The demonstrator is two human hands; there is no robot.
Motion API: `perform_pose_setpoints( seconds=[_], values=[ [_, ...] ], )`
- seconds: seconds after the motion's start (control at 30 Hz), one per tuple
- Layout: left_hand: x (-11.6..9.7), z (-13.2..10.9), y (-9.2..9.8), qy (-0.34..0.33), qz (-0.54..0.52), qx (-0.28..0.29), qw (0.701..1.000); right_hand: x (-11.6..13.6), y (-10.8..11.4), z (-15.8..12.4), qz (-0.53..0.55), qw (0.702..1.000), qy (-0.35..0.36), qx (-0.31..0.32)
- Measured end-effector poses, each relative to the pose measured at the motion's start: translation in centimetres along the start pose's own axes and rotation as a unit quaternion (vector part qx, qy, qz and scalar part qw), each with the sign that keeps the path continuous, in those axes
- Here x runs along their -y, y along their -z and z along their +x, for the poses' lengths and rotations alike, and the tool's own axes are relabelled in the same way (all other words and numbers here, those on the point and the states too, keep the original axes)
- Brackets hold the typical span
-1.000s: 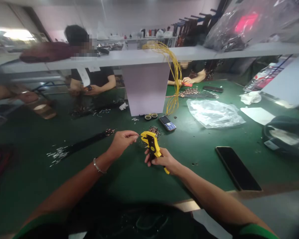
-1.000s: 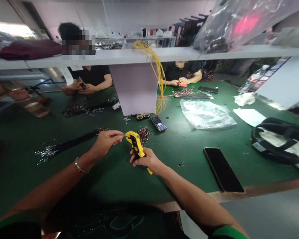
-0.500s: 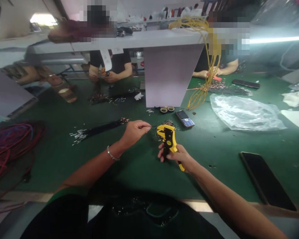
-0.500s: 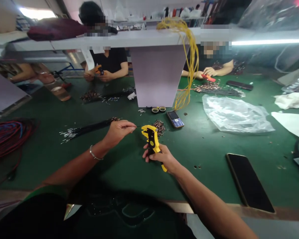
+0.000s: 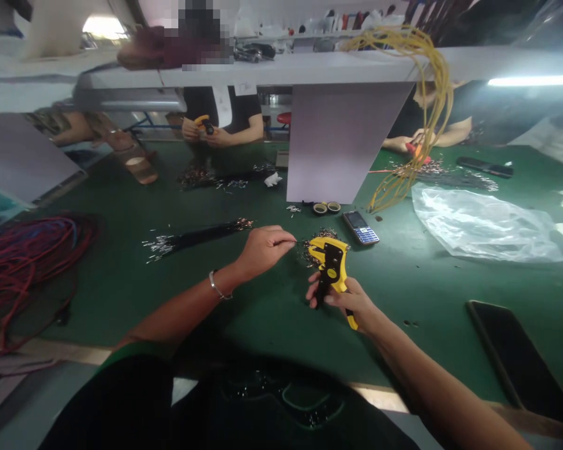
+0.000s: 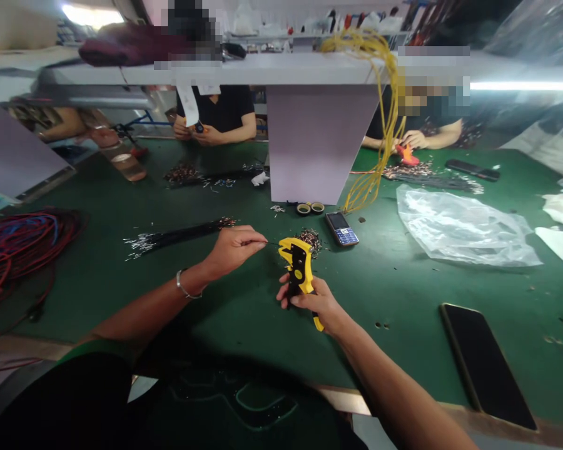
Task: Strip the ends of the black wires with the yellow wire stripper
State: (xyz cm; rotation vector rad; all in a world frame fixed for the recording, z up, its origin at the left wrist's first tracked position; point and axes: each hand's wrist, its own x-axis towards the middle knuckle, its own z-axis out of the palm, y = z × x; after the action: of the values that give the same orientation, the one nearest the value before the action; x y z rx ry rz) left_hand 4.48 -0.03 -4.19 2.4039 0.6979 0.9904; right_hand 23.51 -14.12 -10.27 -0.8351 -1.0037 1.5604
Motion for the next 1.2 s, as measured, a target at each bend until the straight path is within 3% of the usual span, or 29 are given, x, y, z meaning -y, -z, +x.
perform_pose_setpoints(
  seconds=[0.6, 1.2],
  values=[
    [0.0, -0.1, 0.0, -0.008, 0.004, 0.039, 0.999, -0.5, 0.1, 0.0, -0.011, 0.999, -0.018, 0.029],
    [0.6, -0.1, -0.3, 0.002, -0.023, 0.067, 0.998, -1.2, 0.1, -0.1, -0.025, 0.999, -0.007, 0.021]
  ],
)
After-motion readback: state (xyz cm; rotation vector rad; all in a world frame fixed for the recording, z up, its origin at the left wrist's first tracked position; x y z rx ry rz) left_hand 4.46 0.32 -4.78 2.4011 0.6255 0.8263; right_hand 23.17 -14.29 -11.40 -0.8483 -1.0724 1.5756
